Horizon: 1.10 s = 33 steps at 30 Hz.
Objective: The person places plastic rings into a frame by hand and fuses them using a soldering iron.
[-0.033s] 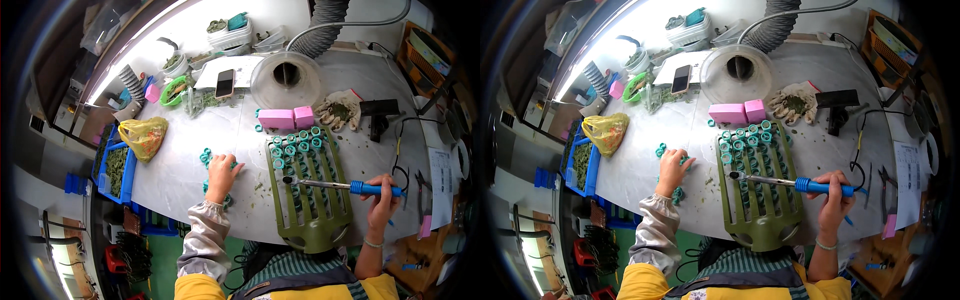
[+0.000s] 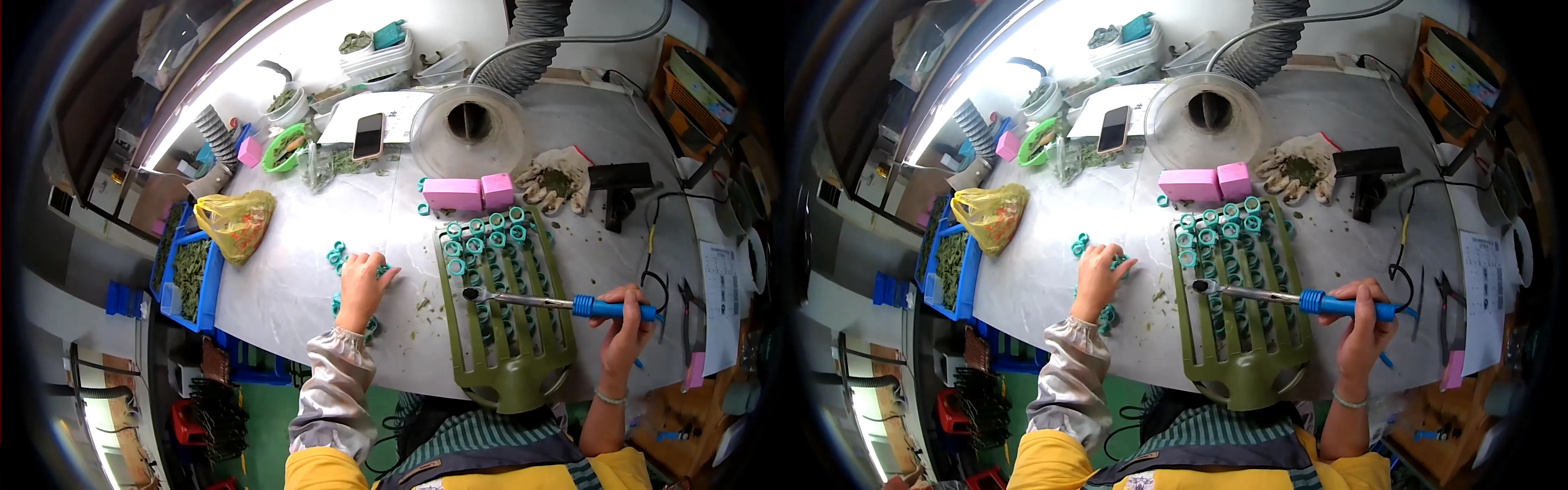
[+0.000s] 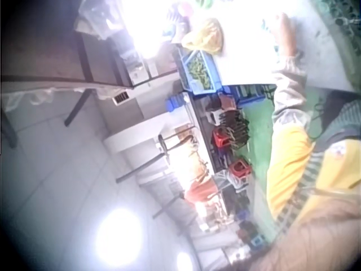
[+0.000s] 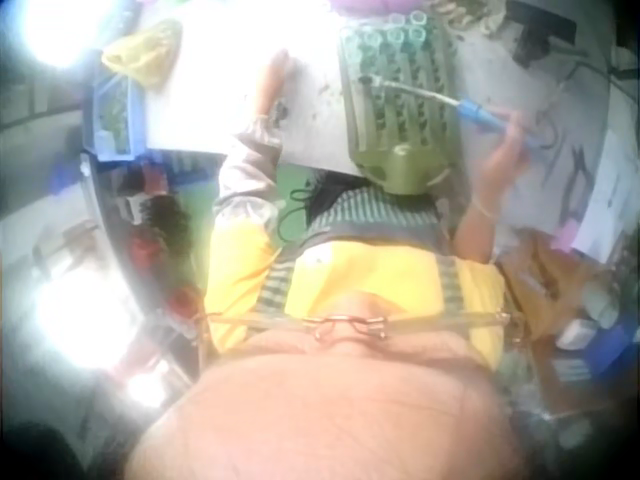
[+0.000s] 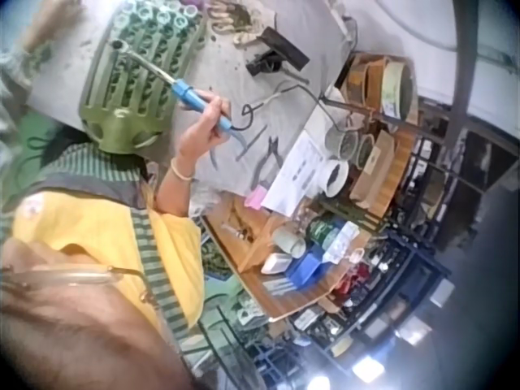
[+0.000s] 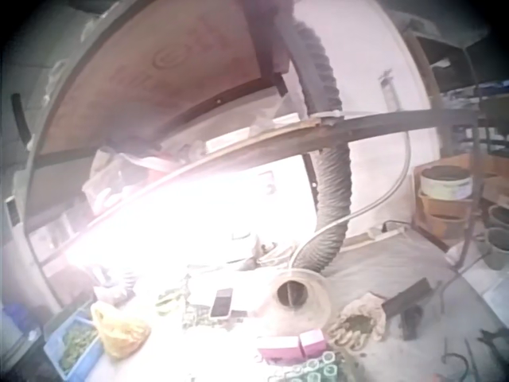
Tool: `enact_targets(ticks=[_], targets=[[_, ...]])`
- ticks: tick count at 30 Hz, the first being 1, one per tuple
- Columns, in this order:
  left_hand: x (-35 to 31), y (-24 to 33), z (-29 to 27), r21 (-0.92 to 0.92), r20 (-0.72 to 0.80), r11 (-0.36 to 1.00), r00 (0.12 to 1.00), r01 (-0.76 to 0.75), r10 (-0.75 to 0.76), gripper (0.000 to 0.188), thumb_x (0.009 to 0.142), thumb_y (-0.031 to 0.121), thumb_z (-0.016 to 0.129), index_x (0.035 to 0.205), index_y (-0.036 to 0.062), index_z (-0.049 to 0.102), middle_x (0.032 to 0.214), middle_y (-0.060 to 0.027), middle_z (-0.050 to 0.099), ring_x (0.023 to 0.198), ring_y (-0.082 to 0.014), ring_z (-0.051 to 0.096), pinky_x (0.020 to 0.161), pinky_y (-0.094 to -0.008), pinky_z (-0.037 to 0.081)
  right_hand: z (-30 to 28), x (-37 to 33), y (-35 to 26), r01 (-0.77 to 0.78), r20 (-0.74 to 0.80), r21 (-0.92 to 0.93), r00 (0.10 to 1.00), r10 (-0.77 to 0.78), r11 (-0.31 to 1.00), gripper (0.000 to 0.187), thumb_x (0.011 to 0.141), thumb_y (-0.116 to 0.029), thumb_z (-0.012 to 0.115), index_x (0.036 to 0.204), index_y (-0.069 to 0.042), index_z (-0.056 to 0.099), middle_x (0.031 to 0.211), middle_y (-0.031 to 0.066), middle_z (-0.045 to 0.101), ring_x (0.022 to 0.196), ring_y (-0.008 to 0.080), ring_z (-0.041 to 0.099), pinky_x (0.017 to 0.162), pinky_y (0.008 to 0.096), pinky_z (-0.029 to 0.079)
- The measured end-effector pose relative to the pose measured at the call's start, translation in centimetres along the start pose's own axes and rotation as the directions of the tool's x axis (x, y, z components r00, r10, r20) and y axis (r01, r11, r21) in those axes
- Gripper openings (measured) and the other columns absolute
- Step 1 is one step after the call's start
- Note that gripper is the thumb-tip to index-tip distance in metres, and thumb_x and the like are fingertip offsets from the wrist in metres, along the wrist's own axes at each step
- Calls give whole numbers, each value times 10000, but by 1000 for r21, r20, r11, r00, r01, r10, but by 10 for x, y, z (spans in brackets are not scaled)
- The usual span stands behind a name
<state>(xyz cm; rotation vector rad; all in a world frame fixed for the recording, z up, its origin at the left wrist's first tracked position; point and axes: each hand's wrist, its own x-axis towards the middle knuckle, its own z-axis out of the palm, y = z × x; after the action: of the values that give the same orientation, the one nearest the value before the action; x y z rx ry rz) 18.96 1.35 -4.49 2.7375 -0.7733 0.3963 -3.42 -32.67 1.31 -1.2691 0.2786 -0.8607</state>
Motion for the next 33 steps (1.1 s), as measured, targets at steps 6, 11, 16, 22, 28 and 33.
enact_targets(ticks=[6, 11, 16, 22, 28, 33], targets=[[-7, -8, 2, -193, -15, 981, 999, 32, -35, 106, 819, 86, 697, 883, 45, 622, 865, -110, 641, 850, -311, 590, 764, -403, 470, -1, -1, -2, -5, -11, -4, 1000, 5, 1000, 295, 984, -143, 483, 785, 44, 595, 779, 102, 625, 505, 146, 596, 439, 237, 516], [-6, 1, -14, -805, 268, 436, 902, 402, -337, 89, 915, -32, 550, 976, -20, 614, 931, -29, 621, 951, -134, 653, 782, -260, 572, -6, -1, -2, 3, -32, -12, 999, -3, 1000, 293, 984, -151, 486, 785, 38, 590, 775, 101, 622, 503, 144, 588, 439, 239, 516], [-6, 9, -30, -836, 467, 196, 853, 512, -233, 239, 924, 8, 566, 1154, -30, 619, 1074, -57, 640, 973, -151, 653, 855, -263, 561, -10, 1, -4, -4, -45, -20, 999, 3, 1000, 297, 982, -166, 491, 780, 28, 588, 761, 101, 625, 498, 142, 579, 446, 237, 507], [-4, 33, -43, -805, 549, 192, 828, 561, -116, 362, 931, 50, 604, 1287, -13, 579, 1181, -81, 639, 1004, -148, 650, 877, -261, 538, -13, 2, -7, -22, -79, -51, 997, 18, 998, 301, 975, -193, 512, 774, 17, 590, 737, 111, 635, 505, 141, 583, 454, 238, 500], [8, 100, -47, -775, 386, 566, 920, 281, 72, 306, 915, -37, 599, 1218, 6, 584, 1143, -76, 633, 957, -138, 631, 829, -255, 547, -20, 4, -2, -14, -119, -67, 993, 6, 998, 294, 974, -192, 518, 796, 27, 604, 755, 112, 640, 528, 150, 603, 474, 243, 516], [20, 129, -20, -638, 60, 755, 968, -150, 244, 307, 848, -13, 666, 1148, 51, 647, 1081, -93, 651, 975, -236, 610, 820, -344, 522, -17, 4, 3, -10, -96, -97, 995, 1, 995, 301, 982, -181, 506, 808, 43, 606, 796, 111, 641, 565, 154, 621, 511, 248, 534]])
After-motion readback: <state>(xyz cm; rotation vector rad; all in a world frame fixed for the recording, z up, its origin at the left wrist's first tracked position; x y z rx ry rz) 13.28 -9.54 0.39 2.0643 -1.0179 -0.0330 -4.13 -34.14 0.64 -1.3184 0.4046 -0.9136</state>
